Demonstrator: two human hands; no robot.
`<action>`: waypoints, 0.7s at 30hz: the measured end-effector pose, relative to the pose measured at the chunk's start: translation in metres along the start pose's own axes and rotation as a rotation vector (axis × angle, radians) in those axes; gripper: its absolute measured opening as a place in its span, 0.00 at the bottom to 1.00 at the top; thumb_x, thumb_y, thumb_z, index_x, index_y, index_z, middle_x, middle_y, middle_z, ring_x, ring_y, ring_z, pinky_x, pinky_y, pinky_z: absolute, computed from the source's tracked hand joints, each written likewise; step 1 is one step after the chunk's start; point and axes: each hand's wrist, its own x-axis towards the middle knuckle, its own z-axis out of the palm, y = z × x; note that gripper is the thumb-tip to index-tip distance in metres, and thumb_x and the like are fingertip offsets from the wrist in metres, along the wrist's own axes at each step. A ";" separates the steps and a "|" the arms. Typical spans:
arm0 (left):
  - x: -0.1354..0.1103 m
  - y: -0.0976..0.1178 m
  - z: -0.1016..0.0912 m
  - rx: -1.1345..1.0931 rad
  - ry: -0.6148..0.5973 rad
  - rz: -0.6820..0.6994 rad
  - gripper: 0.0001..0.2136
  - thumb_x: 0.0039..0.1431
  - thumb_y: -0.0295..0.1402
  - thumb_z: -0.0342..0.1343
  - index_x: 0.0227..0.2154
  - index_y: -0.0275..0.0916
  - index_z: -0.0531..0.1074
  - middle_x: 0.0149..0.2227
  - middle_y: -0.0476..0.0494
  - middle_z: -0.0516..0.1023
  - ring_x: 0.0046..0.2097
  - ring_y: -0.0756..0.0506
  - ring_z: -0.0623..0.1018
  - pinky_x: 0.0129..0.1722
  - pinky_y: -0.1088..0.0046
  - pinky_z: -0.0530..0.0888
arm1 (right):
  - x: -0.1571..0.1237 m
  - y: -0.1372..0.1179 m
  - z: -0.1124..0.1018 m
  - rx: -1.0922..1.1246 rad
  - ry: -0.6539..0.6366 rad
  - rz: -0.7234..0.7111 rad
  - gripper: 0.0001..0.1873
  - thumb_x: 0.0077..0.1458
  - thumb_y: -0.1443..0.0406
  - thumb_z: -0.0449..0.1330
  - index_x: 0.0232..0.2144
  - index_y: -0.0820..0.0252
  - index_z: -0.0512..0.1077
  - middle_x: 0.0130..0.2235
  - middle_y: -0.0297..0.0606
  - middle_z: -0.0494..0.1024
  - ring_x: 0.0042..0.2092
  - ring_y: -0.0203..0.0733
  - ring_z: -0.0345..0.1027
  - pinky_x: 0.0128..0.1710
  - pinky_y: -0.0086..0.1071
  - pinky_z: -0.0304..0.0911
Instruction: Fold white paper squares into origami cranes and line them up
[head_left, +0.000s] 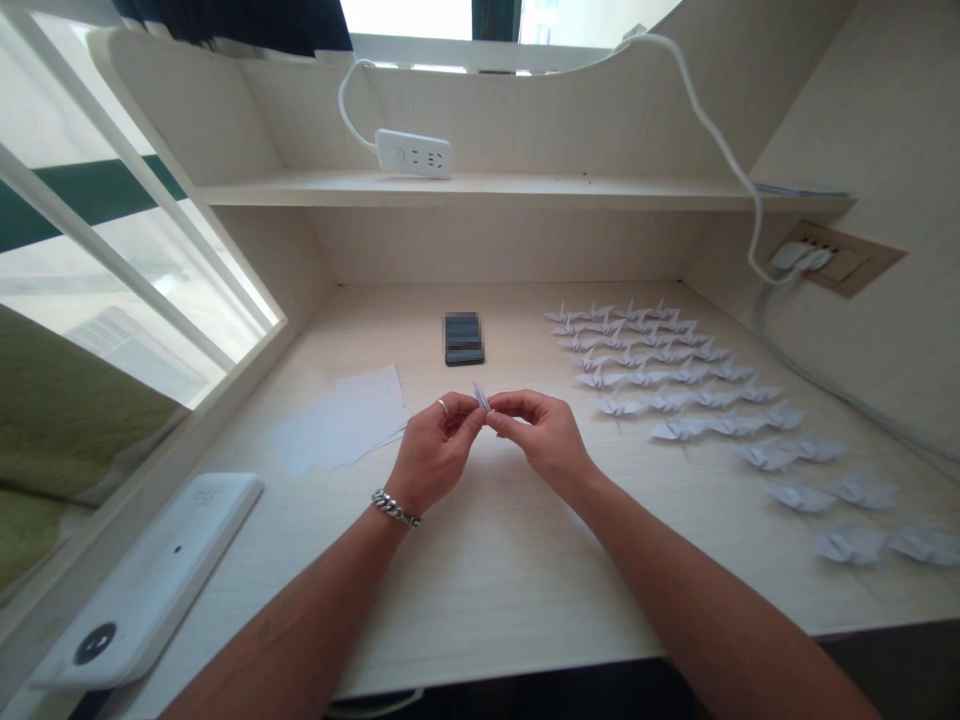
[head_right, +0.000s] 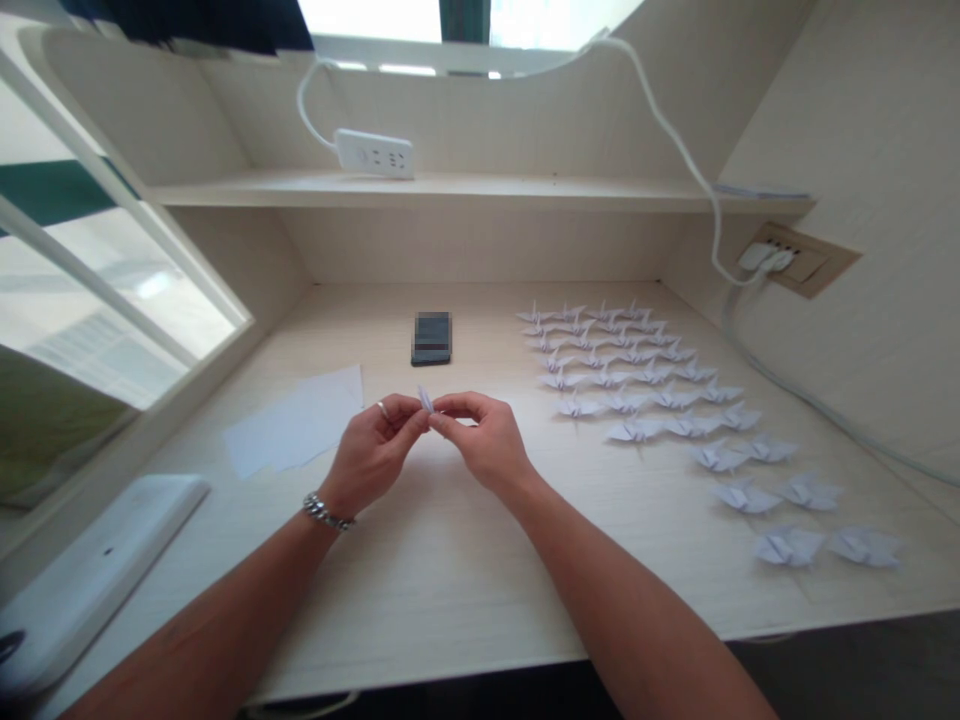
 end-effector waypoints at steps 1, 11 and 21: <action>0.000 -0.001 0.000 0.006 0.000 0.008 0.09 0.59 0.38 0.57 0.33 0.36 0.74 0.32 0.45 0.78 0.35 0.47 0.76 0.36 0.72 0.73 | 0.000 0.000 0.000 0.001 0.004 -0.003 0.12 0.44 0.60 0.69 0.33 0.59 0.78 0.35 0.39 0.81 0.39 0.44 0.74 0.39 0.36 0.70; 0.001 -0.002 0.001 -0.049 -0.002 0.026 0.09 0.58 0.36 0.58 0.36 0.36 0.75 0.36 0.42 0.79 0.39 0.45 0.78 0.39 0.70 0.74 | -0.002 -0.002 0.003 -0.018 0.055 -0.085 0.10 0.44 0.62 0.69 0.31 0.60 0.79 0.38 0.40 0.79 0.41 0.44 0.74 0.42 0.36 0.71; 0.000 -0.002 0.001 -0.146 0.019 0.046 0.07 0.56 0.34 0.61 0.35 0.36 0.76 0.39 0.41 0.80 0.39 0.45 0.79 0.42 0.69 0.75 | -0.001 0.000 0.003 -0.006 0.072 -0.119 0.07 0.44 0.63 0.70 0.29 0.58 0.79 0.38 0.39 0.78 0.41 0.43 0.73 0.41 0.35 0.71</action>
